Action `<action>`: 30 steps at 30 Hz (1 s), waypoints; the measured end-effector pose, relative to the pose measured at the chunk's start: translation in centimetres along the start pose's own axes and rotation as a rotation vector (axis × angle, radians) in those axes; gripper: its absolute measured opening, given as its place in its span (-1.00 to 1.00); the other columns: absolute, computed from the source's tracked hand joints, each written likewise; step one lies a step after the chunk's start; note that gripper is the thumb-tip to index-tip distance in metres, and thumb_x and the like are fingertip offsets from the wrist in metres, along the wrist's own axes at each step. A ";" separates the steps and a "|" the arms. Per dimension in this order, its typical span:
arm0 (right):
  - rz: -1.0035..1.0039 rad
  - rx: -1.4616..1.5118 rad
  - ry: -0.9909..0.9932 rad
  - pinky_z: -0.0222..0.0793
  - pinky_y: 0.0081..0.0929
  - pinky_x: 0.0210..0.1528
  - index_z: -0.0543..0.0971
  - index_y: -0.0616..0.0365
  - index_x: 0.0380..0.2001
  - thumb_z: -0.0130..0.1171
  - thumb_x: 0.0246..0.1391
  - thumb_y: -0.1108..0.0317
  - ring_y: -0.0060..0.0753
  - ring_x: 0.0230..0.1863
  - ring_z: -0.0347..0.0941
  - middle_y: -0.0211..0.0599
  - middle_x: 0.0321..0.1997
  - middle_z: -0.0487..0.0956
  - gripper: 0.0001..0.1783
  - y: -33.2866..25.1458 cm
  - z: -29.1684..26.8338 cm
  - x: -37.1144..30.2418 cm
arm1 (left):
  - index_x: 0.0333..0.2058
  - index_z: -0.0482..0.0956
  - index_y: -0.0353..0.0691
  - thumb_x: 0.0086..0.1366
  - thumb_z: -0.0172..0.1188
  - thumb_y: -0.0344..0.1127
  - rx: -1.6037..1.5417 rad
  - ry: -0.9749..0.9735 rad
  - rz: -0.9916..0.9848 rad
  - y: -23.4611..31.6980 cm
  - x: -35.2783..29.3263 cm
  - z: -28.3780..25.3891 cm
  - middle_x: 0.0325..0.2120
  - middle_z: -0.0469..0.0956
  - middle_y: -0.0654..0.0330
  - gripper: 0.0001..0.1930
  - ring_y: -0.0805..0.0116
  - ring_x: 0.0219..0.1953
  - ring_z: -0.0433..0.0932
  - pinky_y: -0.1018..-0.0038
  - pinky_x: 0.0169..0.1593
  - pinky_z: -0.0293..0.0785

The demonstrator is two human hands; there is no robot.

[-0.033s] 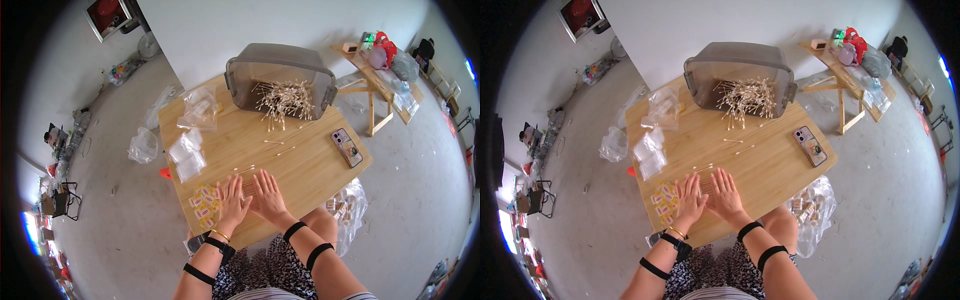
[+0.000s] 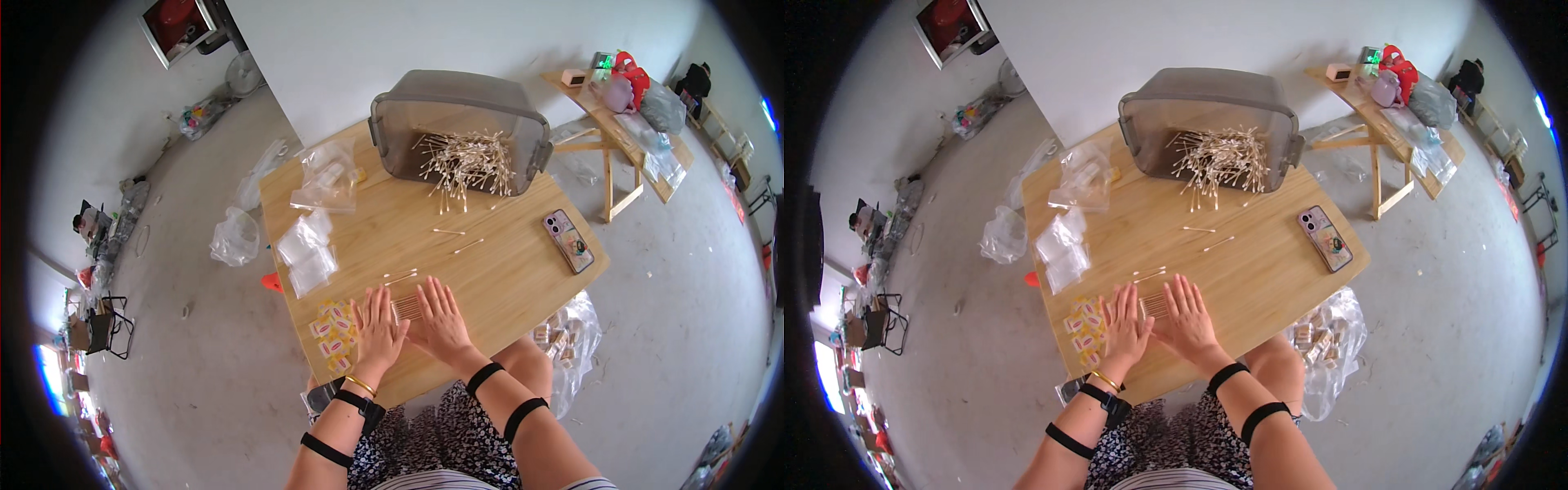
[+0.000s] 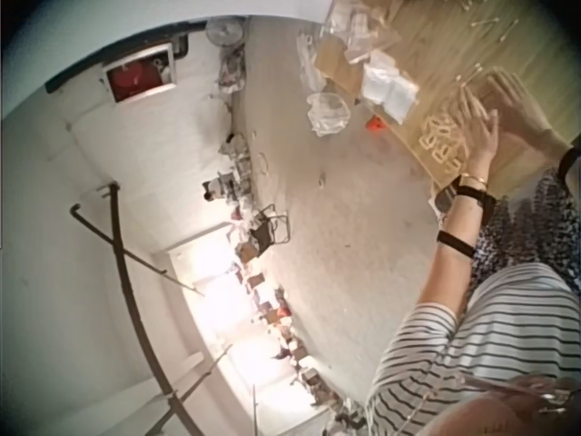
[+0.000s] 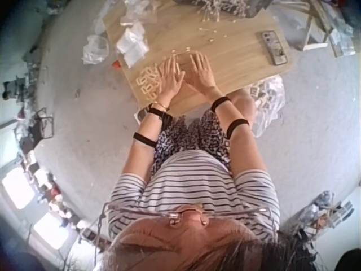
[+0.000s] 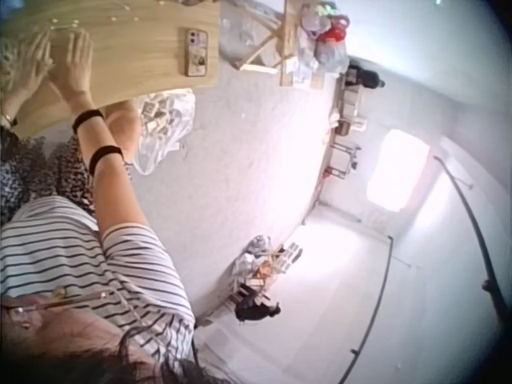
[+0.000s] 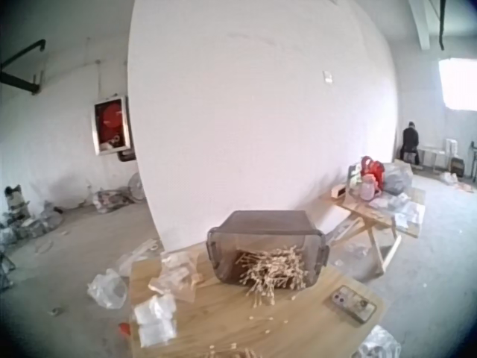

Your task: Packaging cotton swabs into small clear plastic bags and sealing them with stickers.

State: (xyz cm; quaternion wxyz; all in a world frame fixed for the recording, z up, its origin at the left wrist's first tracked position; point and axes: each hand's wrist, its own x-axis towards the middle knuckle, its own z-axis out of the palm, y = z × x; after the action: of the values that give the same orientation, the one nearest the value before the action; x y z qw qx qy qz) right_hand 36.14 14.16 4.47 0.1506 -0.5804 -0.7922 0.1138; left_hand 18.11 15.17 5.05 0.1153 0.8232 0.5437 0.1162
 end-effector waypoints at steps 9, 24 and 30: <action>-0.088 -0.102 0.016 -0.38 -0.05 0.59 0.02 0.32 0.45 0.03 0.15 -0.21 0.05 0.60 -0.25 0.14 0.56 -0.07 0.03 0.0 1.2 0.3 | 0.41 -0.04 -0.47 0.42 -0.35 0.36 0.121 -0.020 -0.065 0.4 -0.7 1.6 0.48 -0.13 -0.11 -0.05 0.03 0.54 -0.28 -0.08 0.49 -0.46; -0.062 -0.209 -0.072 -0.42 -0.06 0.59 0.05 0.24 0.46 0.02 0.14 -0.14 0.02 0.61 -0.30 0.07 0.58 -0.08 -0.02 -0.5 1.1 0.2 | 0.41 0.02 -0.40 0.45 -0.19 0.20 0.063 0.017 -0.005 1.2 0.0 1.3 0.44 0.04 -0.05 -0.18 0.08 0.51 -0.10 0.01 0.51 -0.32; -0.068 -0.257 0.013 -0.38 -0.04 0.59 0.09 0.21 0.45 0.07 0.11 -0.14 0.06 0.60 -0.27 0.10 0.57 -0.06 -0.02 -0.1 2.0 1.0 | 0.43 0.02 -0.32 0.48 -0.21 0.17 -0.039 -0.020 -0.023 1.9 -0.2 1.6 0.44 0.04 -0.01 -0.23 0.12 0.51 -0.08 0.04 0.51 -0.29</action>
State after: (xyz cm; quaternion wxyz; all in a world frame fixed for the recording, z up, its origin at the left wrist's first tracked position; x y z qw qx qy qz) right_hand 35.06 15.04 2.72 0.0840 -0.5684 -0.8185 0.0023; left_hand 20.18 14.14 4.12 0.1381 0.8157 0.5494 0.1172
